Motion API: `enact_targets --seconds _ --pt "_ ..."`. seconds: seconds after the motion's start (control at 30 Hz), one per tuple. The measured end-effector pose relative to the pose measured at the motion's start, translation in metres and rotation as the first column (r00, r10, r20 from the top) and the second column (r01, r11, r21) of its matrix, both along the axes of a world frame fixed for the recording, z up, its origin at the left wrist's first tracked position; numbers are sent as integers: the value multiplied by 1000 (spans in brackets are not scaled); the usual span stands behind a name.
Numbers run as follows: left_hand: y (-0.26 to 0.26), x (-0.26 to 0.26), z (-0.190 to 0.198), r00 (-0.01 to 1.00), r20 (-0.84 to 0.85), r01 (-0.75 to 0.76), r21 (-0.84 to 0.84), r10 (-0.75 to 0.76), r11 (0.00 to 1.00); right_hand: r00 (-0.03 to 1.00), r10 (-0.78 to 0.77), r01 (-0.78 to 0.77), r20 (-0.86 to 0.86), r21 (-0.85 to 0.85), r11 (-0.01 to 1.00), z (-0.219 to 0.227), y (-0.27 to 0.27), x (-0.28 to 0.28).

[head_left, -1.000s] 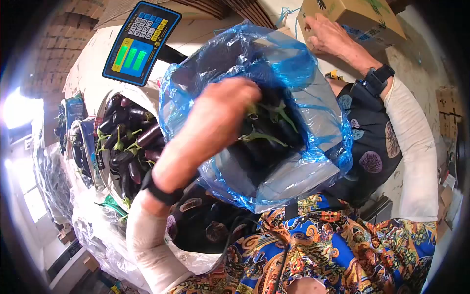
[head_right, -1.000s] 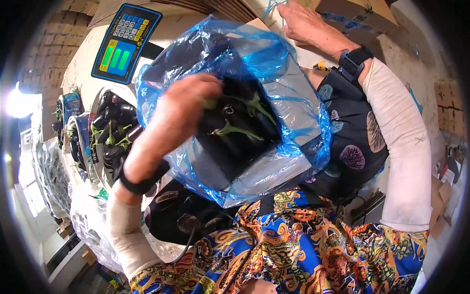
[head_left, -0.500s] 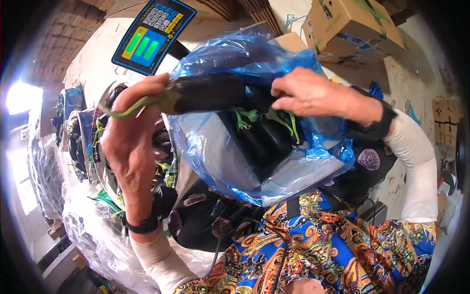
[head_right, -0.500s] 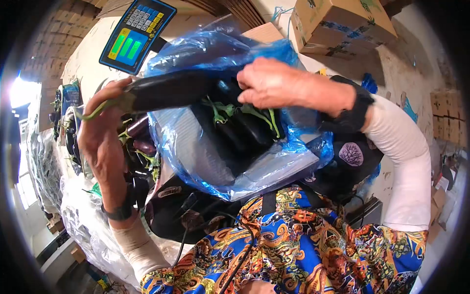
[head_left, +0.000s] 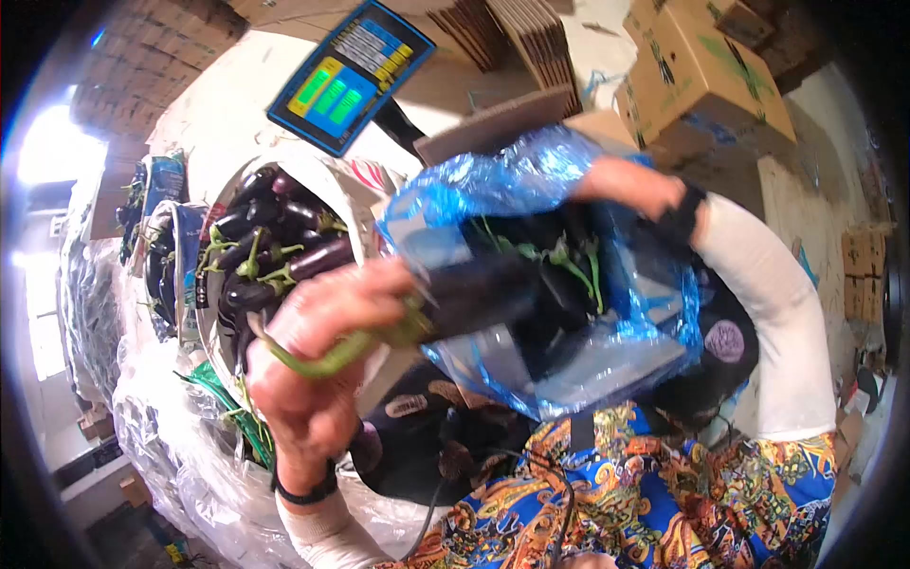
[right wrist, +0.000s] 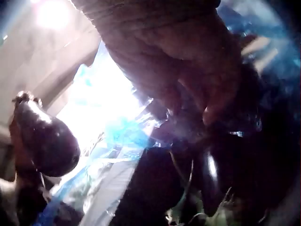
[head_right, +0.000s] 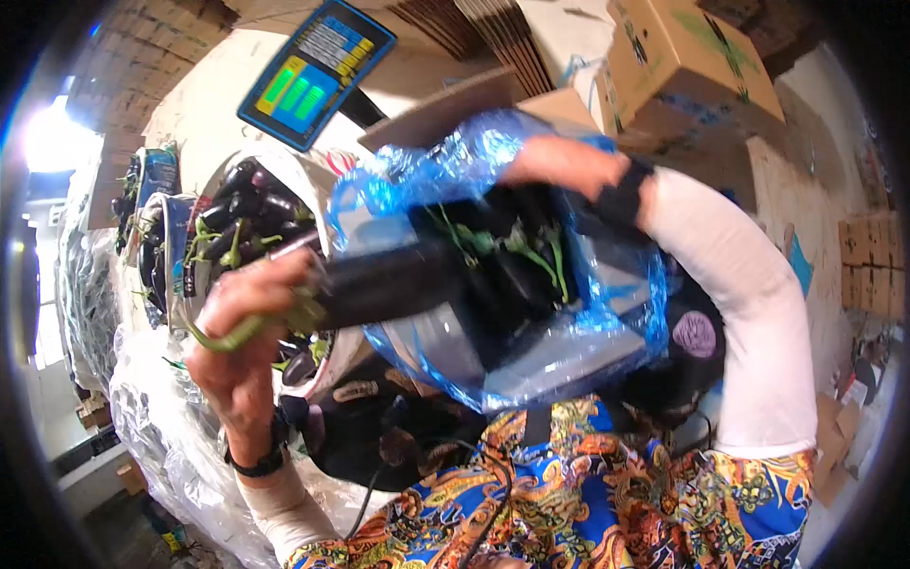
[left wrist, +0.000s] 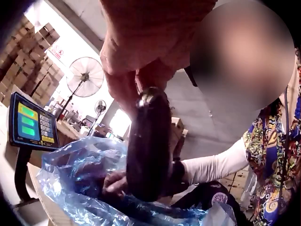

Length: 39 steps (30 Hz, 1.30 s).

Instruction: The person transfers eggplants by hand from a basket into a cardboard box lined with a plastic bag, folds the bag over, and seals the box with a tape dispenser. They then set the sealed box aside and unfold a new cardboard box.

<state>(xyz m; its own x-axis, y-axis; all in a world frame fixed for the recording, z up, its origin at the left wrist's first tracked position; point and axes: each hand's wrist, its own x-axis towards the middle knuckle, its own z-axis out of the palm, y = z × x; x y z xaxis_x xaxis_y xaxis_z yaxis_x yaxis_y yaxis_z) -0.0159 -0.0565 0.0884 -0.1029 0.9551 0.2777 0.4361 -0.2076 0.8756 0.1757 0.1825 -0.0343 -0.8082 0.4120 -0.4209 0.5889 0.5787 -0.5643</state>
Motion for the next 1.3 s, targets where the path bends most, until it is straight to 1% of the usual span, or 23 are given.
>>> enact_targets --seconds 0.03,0.07,0.1,0.13,0.17,0.23,0.3,0.33,0.43,0.47,0.57,0.7,0.83,0.93,0.97,1.0,1.03,1.1,1.13,1.17,1.2,1.23,1.3 --pt "4 -5 1 991 -32 130 55 -128 990 865 296 -160 -404 337 928 -48 4 26" --pt "3 -5 3 987 -18 158 54 -157 986 980 159 -150 -117 82 985 17 -26 37" --pt "0 -2 4 981 1 192 46 -192 980 953 241 -268 -183 -140 953 23 -37 52" --pt "0 1 6 979 14 204 41 -205 978 903 420 -430 -94 -185 883 44 -50 56" --pt "0 1 9 976 28 216 36 -217 976 801 598 -568 33 -272 776 59 -67 56" --pt "0 -5 6 969 37 244 17 -244 970 796 583 -570 -160 -522 635 68 -88 75" --pt "3 -7 6 964 63 257 5 -257 966 864 440 -494 -245 -578 650 85 -91 79" --pt "4 -7 6 963 68 263 -1 -262 965 920 258 -388 -295 -586 711 79 -92 87" --pt "10 -6 5 956 81 286 -18 -284 958 976 167 -219 -143 -580 784 81 -69 84" --pt "11 -4 5 953 87 293 -35 -290 955 983 98 -167 -152 -550 818 80 -68 83" --pt "14 -4 5 947 88 314 -51 -308 948 985 137 -173 -107 -505 845 70 -66 89" --pt "17 -4 3 938 111 335 -54 -328 941 978 165 -203 -125 -437 876 50 -72 92" --pt "19 -4 0 924 98 374 -48 -369 926 967 253 -241 -38 -465 852 40 -76 88" --pt "18 -4 -3 915 78 400 -40 -396 916 957 291 -273 -19 -411 870 35 -78 82" --pt "19 -3 -3 909 81 412 -41 -408 910 949 276 -314 -152 -380 870 24 -75 83" --pt "20 -1 -3 901 90 430 -46 -424 902 941 258 -306 -219 -228 924 11 -73 81" --pt "22 0 -2 896 55 443 -73 -440 893 930 237 -271 -281 -86 959 -1 -71 81" --pt "26 5 -4 885 72 466 -116 -461 877 958 118 -96 -263 93 991 -16 -58 81" --pt "24 14 -9 923 8 385 -72 -385 920 955 74 -17 -287 195 981 -18 -45 76" --pt "23 18 -10 932 -22 359 -89 -362 929 944 50 52 -326 298 953 -18 -30 70" --pt "23 21 -14 935 -59 344 -79 -349 936 921 50 107 -385 375 921 -16 -21 63" --pt "23 23 -19 939 -102 323 -63 -328 944 882 91 126 -463 416 900 -6 -17 54" --pt "26 23 -22 920 -223 323 -35 -322 946 761 219 111 -611 455 883 15 -18 39"
